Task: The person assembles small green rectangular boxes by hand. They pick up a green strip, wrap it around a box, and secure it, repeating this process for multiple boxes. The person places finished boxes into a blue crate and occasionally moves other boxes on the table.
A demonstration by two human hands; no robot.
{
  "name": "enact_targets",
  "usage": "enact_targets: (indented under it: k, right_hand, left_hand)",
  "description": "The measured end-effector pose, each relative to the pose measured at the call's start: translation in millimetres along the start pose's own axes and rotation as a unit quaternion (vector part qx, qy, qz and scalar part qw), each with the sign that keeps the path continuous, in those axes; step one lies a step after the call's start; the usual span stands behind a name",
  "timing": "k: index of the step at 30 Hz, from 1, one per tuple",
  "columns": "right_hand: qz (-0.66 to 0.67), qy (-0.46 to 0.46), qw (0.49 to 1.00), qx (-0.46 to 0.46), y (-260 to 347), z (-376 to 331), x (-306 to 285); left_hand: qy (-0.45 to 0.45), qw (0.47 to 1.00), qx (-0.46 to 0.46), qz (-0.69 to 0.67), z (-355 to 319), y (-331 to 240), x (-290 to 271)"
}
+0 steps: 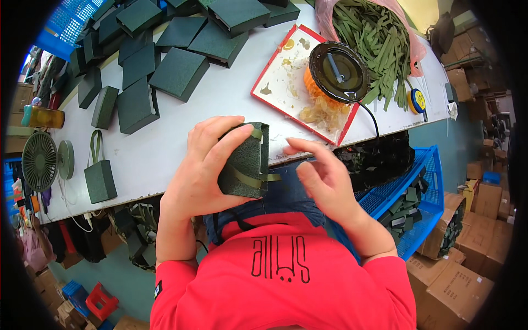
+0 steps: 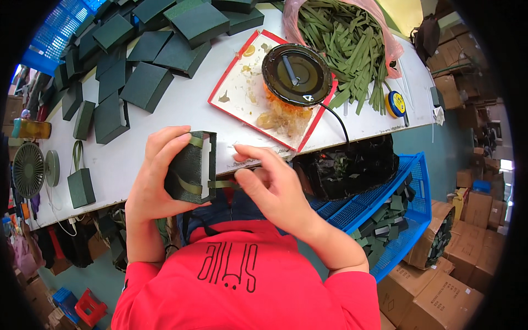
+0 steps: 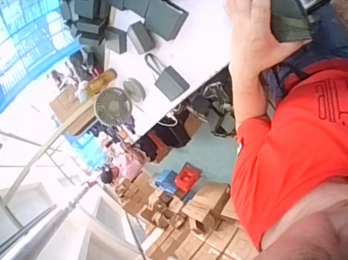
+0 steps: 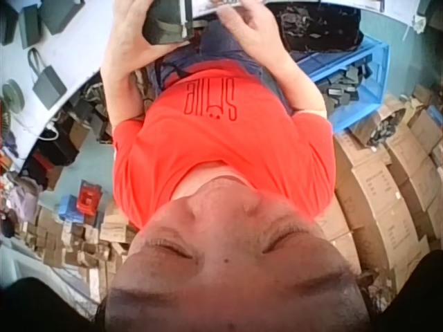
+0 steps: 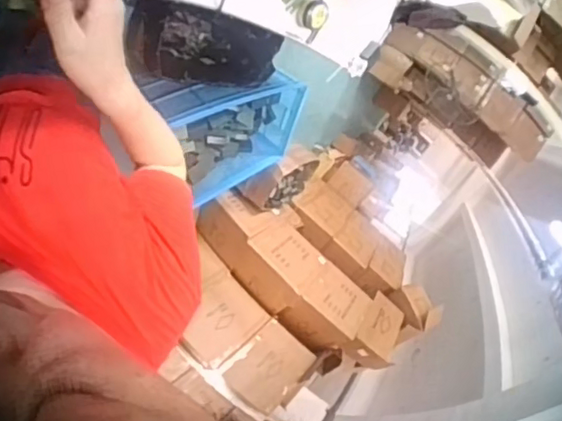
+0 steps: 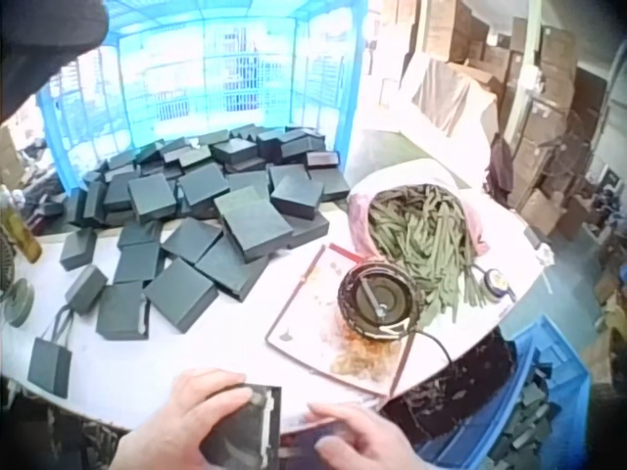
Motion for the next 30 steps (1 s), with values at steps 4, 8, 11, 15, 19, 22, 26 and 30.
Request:
enact_targets:
  k: [4, 8, 11, 15, 19, 22, 26, 30]
  right_hand:
    - [0.088, 0.196, 0.971, 0.103, -9.2, -32.0, 18.8]
    - [0.194, 0.175, 0.918, 0.298, -35.6, -38.2, 41.3]
    - [0.385, 0.007, 0.89, 0.243, -43.5, -29.3, 23.6]
    - [0.495, -0.125, 0.833, 0.215, -51.8, -20.7, -9.3]
    - [0.493, -0.197, 0.826, 0.189, -54.9, -11.6, -39.9]
    - [0.483, -0.22, 0.832, 0.163, -53.0, -7.9, -52.4]
    - [0.475, -0.22, 0.842, 0.129, -49.3, -1.7, -57.2]
    - [0.442, -0.228, 0.863, 0.088, -52.9, 6.1, -64.1]
  left_hand:
    - [-0.028, 1.0, 0.008, -0.005, 0.6, 1.2, -0.8]
    - [-0.049, 0.998, 0.013, -0.037, 3.5, -3.3, 6.1]
    - [-0.018, 0.999, 0.001, -0.036, 1.9, -4.8, 10.7]
    - [0.008, 1.0, -0.021, 0.001, -11.4, 2.0, 3.0]
    - [-0.003, 0.998, -0.055, 0.008, -27.3, 10.7, -6.1]
    - [-0.004, 0.997, -0.069, 0.014, -32.2, 14.3, -9.7]
    - [0.004, 0.997, -0.072, 0.022, -36.0, 17.8, -13.0]
    - [0.004, 0.997, -0.072, 0.012, -29.5, 12.0, -9.3]
Point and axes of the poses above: each hand's wrist, its own z-axis towards the middle knuckle, its own x-axis out of the palm, y = z × x, the point moved 6 cm from there along z, towards the middle knuckle, and after that the axes turned 13 degrees about -y, right-handed, at the moved point
